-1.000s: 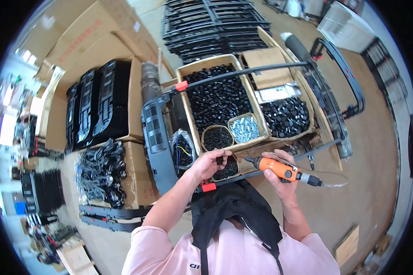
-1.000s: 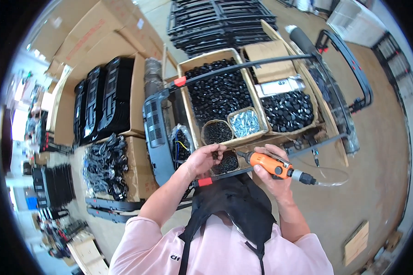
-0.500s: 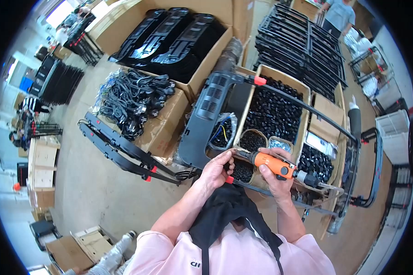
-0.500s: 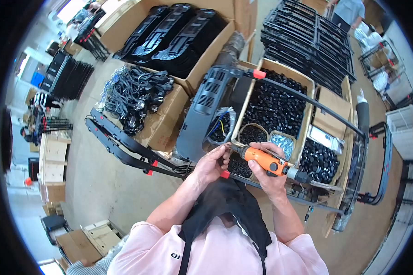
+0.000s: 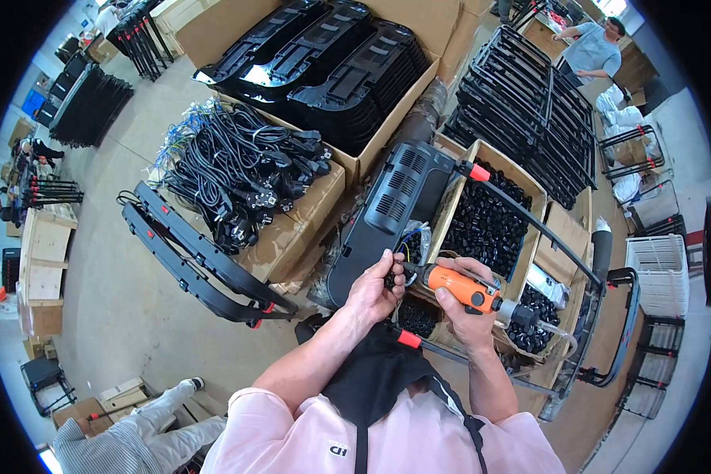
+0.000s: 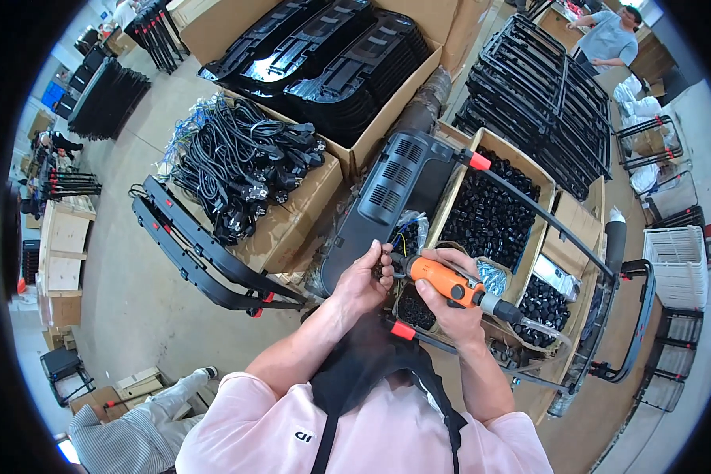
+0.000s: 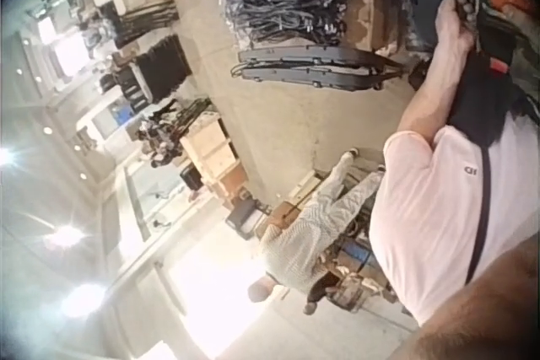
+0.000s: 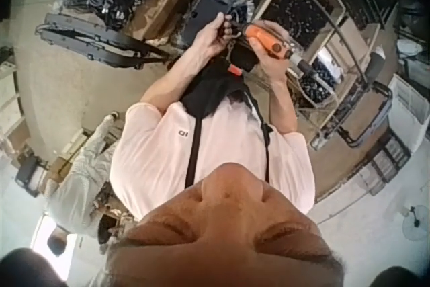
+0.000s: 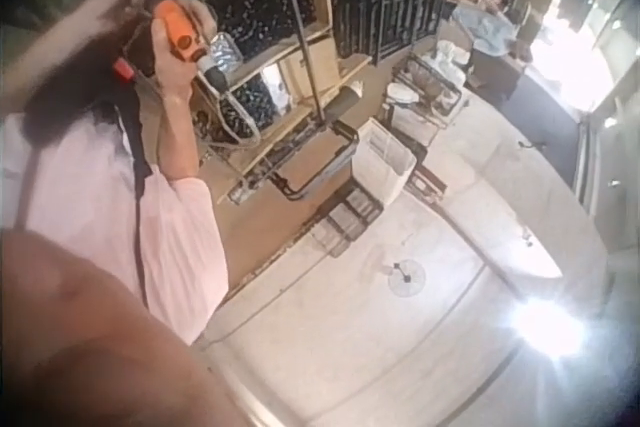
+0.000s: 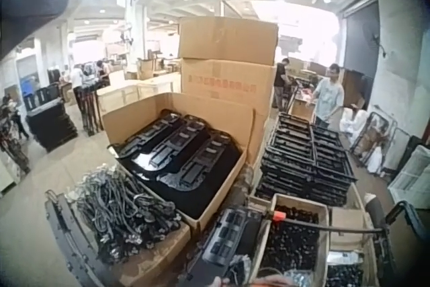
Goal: Assembling plastic housings and wiring components for a piece of machinery using an air screwdriver.
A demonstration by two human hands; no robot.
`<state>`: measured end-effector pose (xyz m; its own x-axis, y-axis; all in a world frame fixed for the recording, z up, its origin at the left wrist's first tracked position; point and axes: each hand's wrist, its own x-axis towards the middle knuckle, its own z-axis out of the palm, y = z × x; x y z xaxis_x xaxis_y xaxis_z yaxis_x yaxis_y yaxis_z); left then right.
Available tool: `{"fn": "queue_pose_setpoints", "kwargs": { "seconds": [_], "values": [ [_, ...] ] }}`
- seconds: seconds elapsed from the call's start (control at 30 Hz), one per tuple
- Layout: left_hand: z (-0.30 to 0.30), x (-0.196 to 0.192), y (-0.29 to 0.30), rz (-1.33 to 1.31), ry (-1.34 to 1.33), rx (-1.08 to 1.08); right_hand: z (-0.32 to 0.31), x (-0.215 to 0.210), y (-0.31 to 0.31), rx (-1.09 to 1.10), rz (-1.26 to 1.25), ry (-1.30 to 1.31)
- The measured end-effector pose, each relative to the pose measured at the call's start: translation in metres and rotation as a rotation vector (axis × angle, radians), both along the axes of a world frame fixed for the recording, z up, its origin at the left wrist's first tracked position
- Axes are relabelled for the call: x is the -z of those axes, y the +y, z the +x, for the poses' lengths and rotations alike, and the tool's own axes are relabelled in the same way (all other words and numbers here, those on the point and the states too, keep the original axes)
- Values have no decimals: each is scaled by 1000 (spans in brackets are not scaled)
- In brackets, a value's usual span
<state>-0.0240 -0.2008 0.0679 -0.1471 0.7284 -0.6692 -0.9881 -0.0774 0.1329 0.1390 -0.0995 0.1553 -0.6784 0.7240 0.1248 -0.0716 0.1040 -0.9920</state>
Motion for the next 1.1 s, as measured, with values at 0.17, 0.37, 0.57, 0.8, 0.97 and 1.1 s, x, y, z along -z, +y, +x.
{"fn": "queue_pose_setpoints", "kwargs": {
  "seconds": [0.17,0.37,0.57,0.8,0.97,1.1],
  "values": [
    [-22,15,8,107,-114,-63,-33,-1,2,-4,33,-55],
    [-44,15,21,140,-173,-64,-58,1,7,39,42,-120],
    [-61,8,26,136,-161,-89,-92,-10,16,65,20,-192],
    [-86,28,-5,41,301,2,-137,-17,35,61,-20,-240],
    [-125,36,-14,-244,813,167,-163,-20,49,38,2,-255],
    [-137,28,-8,-455,1303,400,-175,-23,53,19,8,-281]
  ]
}}
